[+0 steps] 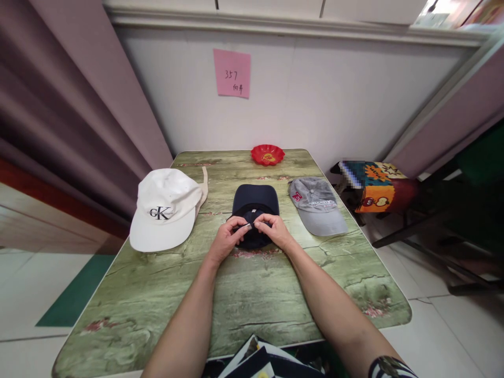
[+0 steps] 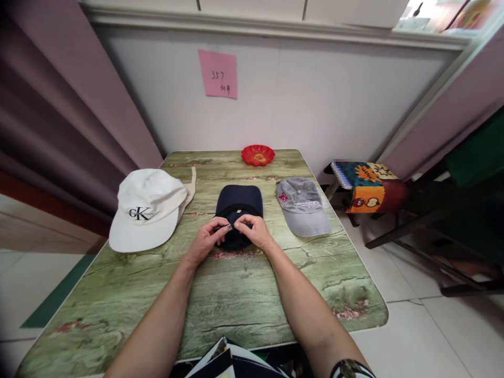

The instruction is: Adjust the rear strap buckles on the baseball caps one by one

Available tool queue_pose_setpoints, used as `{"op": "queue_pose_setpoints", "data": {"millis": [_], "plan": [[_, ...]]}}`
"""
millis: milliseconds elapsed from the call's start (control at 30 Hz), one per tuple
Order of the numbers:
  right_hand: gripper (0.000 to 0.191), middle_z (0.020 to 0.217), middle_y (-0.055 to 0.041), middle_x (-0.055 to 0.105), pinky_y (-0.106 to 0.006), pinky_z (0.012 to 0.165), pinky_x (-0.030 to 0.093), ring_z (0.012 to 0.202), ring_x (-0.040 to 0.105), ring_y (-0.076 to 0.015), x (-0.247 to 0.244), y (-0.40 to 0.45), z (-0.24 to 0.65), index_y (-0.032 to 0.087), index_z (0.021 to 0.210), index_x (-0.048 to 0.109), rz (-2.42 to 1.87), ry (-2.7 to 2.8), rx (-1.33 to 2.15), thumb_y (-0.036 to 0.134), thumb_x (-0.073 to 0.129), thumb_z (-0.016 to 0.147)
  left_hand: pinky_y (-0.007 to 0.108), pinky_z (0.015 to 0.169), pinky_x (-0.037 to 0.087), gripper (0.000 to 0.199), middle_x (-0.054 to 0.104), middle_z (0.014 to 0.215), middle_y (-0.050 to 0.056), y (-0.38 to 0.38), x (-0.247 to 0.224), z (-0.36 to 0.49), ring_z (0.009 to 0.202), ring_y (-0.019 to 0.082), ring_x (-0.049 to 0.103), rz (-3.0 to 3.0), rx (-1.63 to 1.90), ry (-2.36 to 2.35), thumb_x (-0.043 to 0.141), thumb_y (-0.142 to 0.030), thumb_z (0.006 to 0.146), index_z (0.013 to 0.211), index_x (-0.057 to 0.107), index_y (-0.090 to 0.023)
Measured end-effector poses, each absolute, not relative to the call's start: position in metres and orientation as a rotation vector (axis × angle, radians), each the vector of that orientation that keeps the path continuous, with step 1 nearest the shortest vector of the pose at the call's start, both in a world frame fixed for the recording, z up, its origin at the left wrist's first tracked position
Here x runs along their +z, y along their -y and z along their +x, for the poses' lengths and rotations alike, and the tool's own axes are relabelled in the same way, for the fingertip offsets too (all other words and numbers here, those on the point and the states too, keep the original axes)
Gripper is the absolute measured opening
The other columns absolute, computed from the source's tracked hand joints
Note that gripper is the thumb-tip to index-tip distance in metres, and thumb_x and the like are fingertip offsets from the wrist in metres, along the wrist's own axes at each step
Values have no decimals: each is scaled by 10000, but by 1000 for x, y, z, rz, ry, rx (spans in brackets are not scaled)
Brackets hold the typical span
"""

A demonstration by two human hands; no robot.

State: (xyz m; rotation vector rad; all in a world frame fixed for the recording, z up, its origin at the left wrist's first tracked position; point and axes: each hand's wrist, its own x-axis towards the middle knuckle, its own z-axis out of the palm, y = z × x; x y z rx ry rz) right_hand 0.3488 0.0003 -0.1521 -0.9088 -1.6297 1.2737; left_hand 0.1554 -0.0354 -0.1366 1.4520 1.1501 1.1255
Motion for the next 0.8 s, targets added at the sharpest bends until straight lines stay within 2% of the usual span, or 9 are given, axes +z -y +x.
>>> {"op": "queue_pose_setpoints", "data": {"millis": [67, 167, 233, 333, 533, 667, 800], "plan": [[383, 690, -8, 647, -261, 624, 479, 635, 595, -156, -153, -1, 350, 184, 881, 698, -882, 1546, 1365, 551, 594, 860, 187, 427, 373, 268, 568, 644, -22, 34, -138, 153, 479, 77, 475, 1325, 1159, -1161, 703, -423, 801, 888, 663, -172], [509, 775, -45, 683, -281, 667, 512, 694, 631, -177, -157, -2, 352, 188, 960, 696, -889, 1425, 1402, 639, 466, 902, 178, 368, 256, 294, 493, 501, -56, 32, -140, 147, 391, 66, 403, 1105, 1221, -1183, 721, -438, 760, 867, 664, -169], [572, 792, -56, 686, -287, 692, 516, 703, 632, -177, -160, -3, 352, 187, 983, 696, -919, 1390, 1362, 662, 383, 924, 179, 351, 218, 322, 502, 504, -53, 31, -139, 143, 371, 61, 395, 1014, 1207, -1175, 740, -443, 722, 867, 673, -164], [595, 781, -53, 674, -276, 676, 503, 686, 614, -167, -163, -5, 351, 184, 1015, 702, -934, 1393, 1310, 657, 350, 937, 177, 349, 228, 340, 536, 547, -39, 31, -137, 139, 374, 55, 407, 988, 1141, -1138, 763, -427, 687, 875, 687, -153], [563, 714, -37, 632, -262, 606, 461, 607, 563, -149, -162, -7, 353, 172, 1043, 699, -932, 1370, 1313, 597, 338, 959, 174, 374, 251, 282, 537, 554, -33, 32, -139, 136, 395, 54, 411, 1104, 1047, -1093, 736, -411, 743, 851, 691, -154], [460, 714, -21, 634, -261, 611, 458, 623, 567, -154, -156, -6, 355, 188, 965, 704, -961, 1441, 1334, 574, 458, 912, 182, 396, 272, 282, 539, 566, -29, 32, -140, 137, 417, 64, 409, 1184, 1016, -1094, 709, -425, 783, 868, 676, -158], [327, 782, -9, 691, -278, 716, 477, 720, 610, -169, -151, -3, 354, 192, 888, 720, -903, 1620, 1303, 504, 652, 819, 186, 417, 304, 287, 548, 598, -30, 32, -138, 137, 440, 68, 428, 1230, 984, -1081, 701, -433, 796, 883, 662, -162]]}}
